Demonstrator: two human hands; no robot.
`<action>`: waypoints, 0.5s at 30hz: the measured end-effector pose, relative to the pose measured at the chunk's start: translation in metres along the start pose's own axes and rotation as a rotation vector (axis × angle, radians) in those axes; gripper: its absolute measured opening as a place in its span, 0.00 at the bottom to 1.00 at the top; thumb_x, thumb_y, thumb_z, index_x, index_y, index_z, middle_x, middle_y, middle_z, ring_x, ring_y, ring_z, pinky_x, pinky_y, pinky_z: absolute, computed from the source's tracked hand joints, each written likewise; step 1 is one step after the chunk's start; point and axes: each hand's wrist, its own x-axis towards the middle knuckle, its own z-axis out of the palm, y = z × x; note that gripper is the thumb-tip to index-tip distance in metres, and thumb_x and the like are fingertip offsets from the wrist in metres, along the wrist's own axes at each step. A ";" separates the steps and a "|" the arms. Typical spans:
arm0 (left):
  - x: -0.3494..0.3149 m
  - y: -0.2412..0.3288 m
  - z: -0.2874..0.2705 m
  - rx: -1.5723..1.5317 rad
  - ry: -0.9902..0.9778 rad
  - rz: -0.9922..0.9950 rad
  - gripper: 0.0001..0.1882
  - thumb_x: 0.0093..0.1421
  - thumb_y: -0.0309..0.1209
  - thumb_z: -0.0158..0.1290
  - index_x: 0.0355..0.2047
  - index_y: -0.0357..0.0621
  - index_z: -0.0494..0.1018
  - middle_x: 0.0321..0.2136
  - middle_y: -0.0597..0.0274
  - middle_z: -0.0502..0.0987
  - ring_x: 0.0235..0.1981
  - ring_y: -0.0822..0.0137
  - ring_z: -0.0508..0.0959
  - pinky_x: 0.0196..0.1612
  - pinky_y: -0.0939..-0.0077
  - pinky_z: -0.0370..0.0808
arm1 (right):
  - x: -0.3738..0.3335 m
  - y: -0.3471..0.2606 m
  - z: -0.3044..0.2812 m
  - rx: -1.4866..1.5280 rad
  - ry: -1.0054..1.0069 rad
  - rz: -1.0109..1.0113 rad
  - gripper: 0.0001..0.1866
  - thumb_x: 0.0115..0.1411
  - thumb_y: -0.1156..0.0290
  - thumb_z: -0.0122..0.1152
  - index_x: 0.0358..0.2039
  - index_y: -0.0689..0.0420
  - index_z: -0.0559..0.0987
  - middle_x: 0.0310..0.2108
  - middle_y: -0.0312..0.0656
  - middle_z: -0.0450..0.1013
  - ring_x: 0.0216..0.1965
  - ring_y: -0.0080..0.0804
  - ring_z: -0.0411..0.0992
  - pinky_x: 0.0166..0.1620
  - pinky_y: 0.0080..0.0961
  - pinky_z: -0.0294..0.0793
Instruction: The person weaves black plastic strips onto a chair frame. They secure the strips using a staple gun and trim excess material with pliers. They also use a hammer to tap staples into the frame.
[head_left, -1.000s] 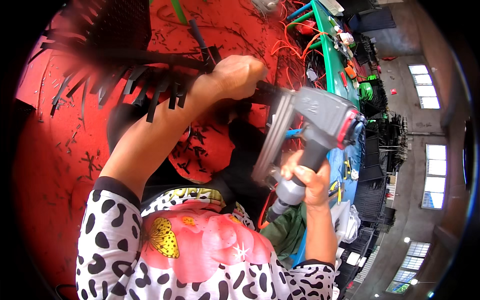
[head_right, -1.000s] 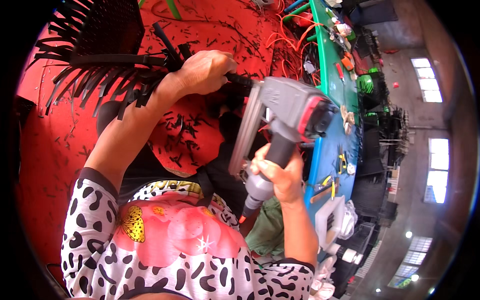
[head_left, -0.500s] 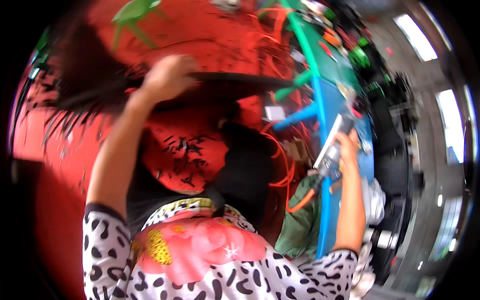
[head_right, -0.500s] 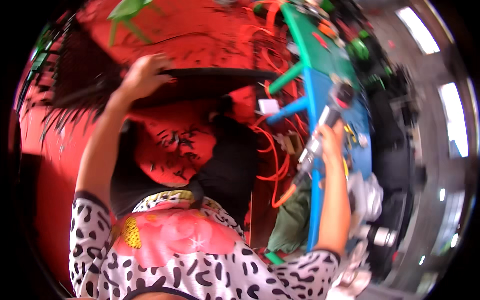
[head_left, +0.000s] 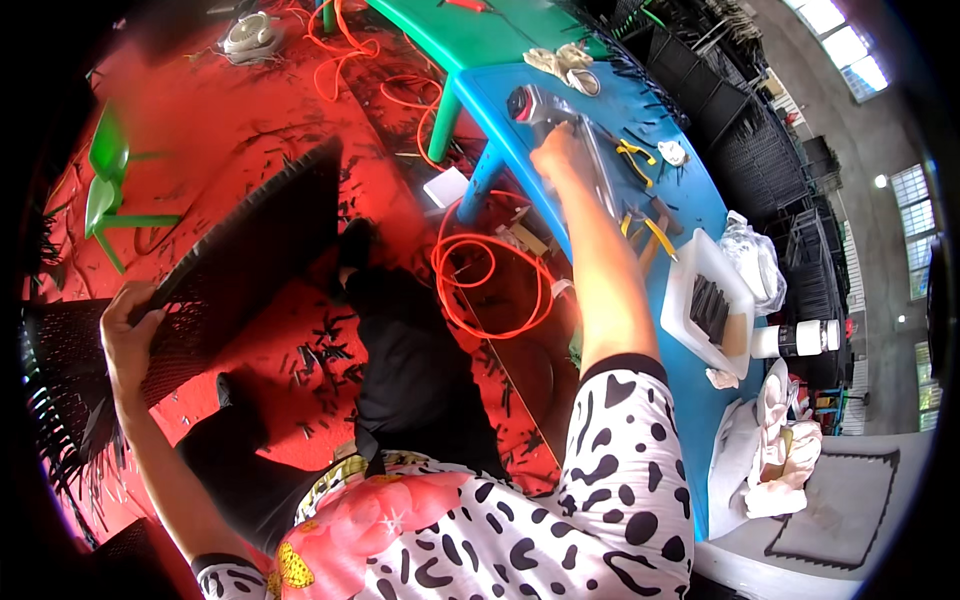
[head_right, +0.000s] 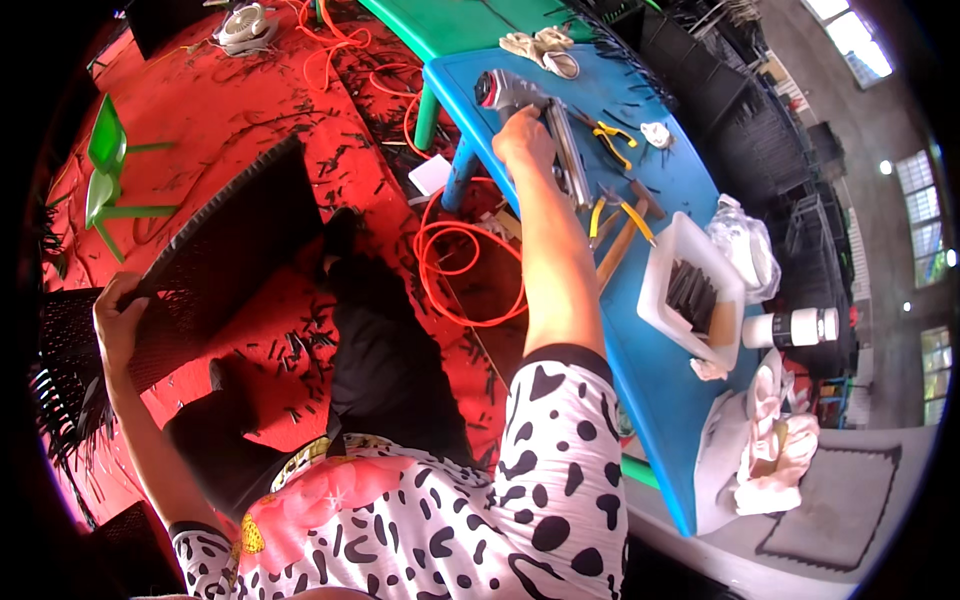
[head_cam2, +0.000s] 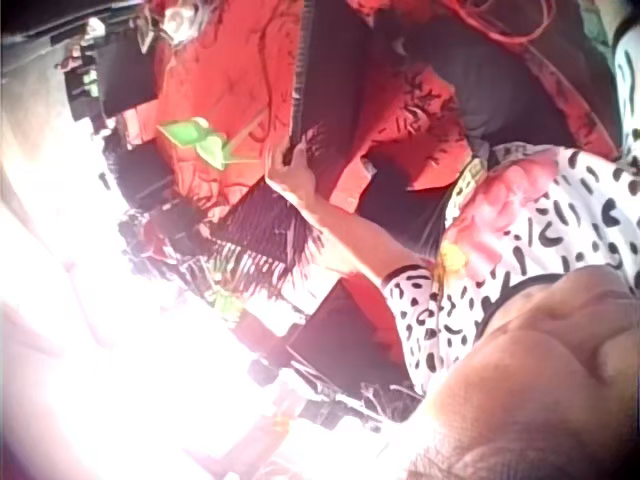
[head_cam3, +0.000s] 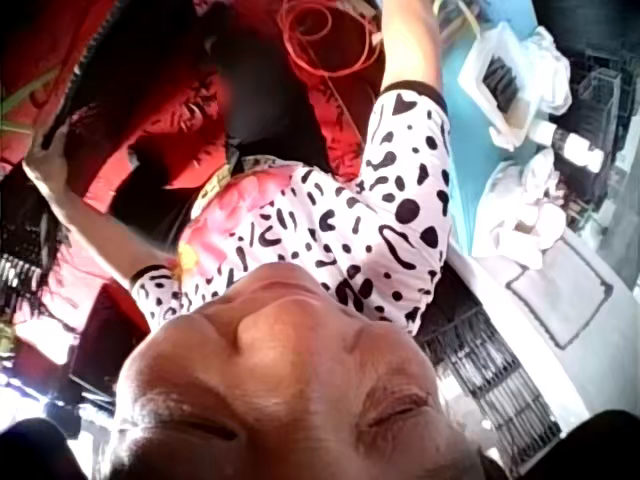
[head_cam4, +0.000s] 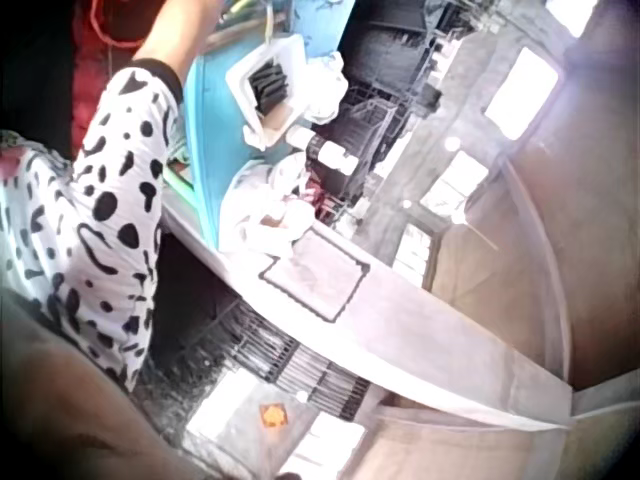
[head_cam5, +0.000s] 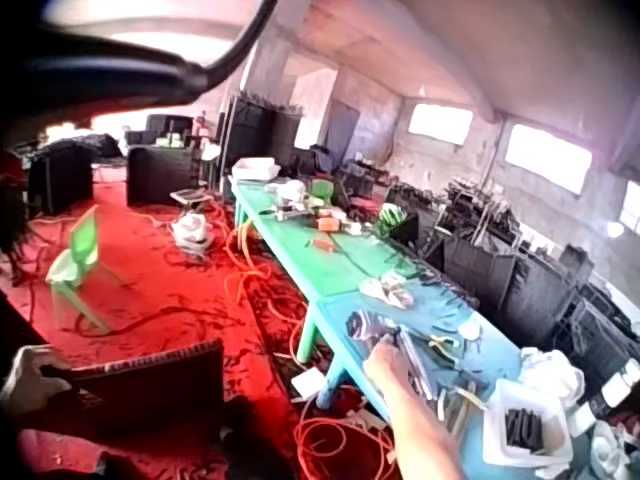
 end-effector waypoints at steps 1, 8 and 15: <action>0.002 0.004 -0.001 -0.004 0.000 -0.007 0.13 0.44 0.15 0.51 0.34 0.30 0.72 0.32 0.61 0.74 0.36 0.71 0.73 0.44 0.81 0.67 | -0.001 0.006 -0.013 0.051 0.029 -0.097 0.32 0.55 0.63 0.57 0.57 0.62 0.59 0.46 0.57 0.72 0.50 0.49 0.71 0.51 0.41 0.71; 0.005 -0.028 -0.008 -0.005 0.000 0.010 0.14 0.46 0.14 0.50 0.36 0.30 0.71 0.35 0.63 0.73 0.37 0.72 0.72 0.45 0.82 0.67 | -0.004 0.121 -0.018 0.061 0.342 -0.148 0.21 0.54 0.59 0.59 0.45 0.59 0.73 0.42 0.55 0.74 0.45 0.53 0.72 0.48 0.43 0.70; 0.005 -0.015 -0.004 0.053 0.000 -0.012 0.12 0.47 0.19 0.52 0.35 0.31 0.73 0.32 0.63 0.74 0.35 0.72 0.72 0.43 0.82 0.67 | -0.091 0.206 0.003 -0.053 0.083 0.175 0.37 0.52 0.60 0.63 0.59 0.61 0.60 0.46 0.58 0.72 0.46 0.52 0.72 0.48 0.41 0.71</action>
